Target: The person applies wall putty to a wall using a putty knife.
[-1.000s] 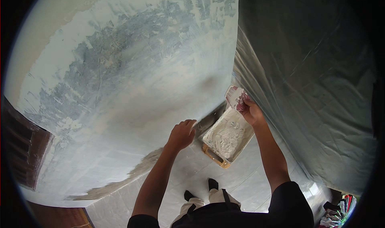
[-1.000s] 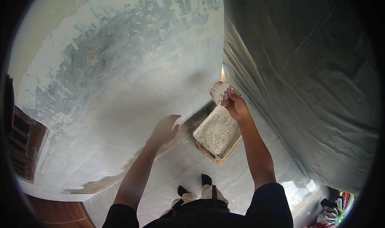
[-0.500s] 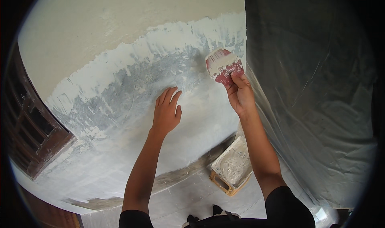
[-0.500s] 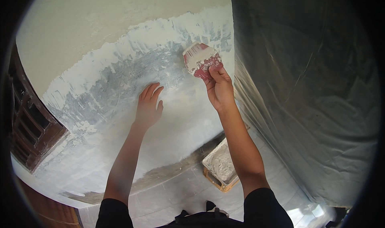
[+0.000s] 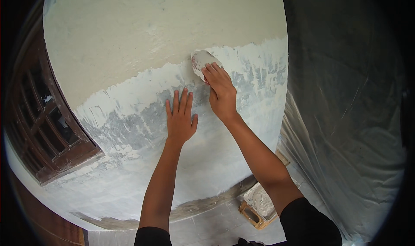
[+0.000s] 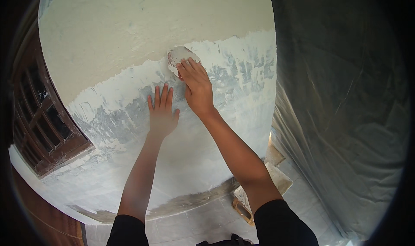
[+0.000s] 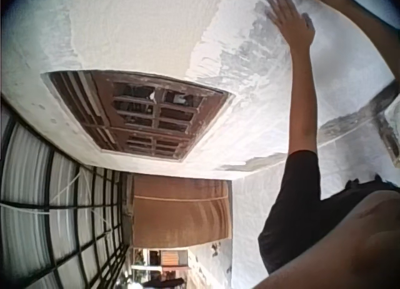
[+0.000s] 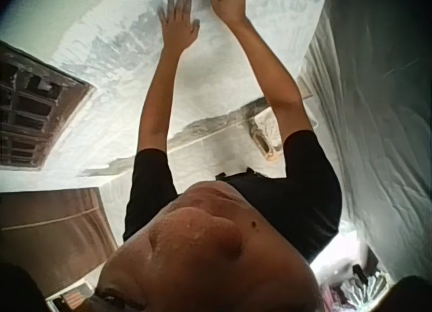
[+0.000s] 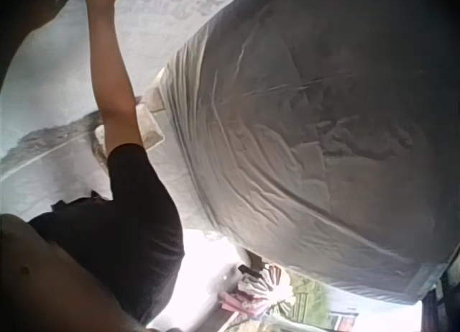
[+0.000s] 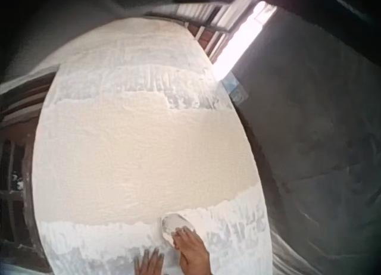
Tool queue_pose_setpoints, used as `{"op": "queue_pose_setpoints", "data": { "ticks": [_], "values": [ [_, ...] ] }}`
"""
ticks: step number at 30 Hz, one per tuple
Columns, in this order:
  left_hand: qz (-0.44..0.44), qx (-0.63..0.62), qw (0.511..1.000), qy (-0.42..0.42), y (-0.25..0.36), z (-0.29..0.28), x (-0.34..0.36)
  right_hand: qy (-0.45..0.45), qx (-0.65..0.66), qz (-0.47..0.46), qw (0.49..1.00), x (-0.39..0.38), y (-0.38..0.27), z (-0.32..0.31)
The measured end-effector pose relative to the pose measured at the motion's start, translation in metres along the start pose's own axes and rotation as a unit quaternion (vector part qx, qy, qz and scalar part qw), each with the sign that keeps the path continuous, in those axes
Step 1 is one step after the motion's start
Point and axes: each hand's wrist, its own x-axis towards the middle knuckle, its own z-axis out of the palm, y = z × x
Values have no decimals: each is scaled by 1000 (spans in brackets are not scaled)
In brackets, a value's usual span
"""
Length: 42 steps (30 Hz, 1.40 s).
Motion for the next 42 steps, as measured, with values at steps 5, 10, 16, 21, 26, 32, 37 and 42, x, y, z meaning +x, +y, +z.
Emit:
{"op": "queue_pose_setpoints", "data": {
  "ticks": [5,10,16,21,26,32,37,42],
  "values": [
    [6,30,1000,0,-2,4,-3,12,-79,-58,995,-7,4,26],
    [18,24,999,-24,-4,3,-5,28,-115,-62,991,-10,2,41],
    [32,19,998,-47,-3,4,-3,22,-135,-55,989,-26,17,52],
    [25,21,998,-60,-5,3,-3,51,-129,-34,990,-29,10,45],
    [28,29,997,-66,-3,2,-2,53,-156,-53,985,-10,21,49],
    [27,28,995,-89,-2,-2,-1,42,-161,-38,985,-35,23,46],
    [26,32,995,-92,-3,-2,-1,53,-128,-63,988,-15,5,50],
    [2,8,996,-92,1,-7,0,0,-119,-47,992,-39,17,53]
  ]
}}
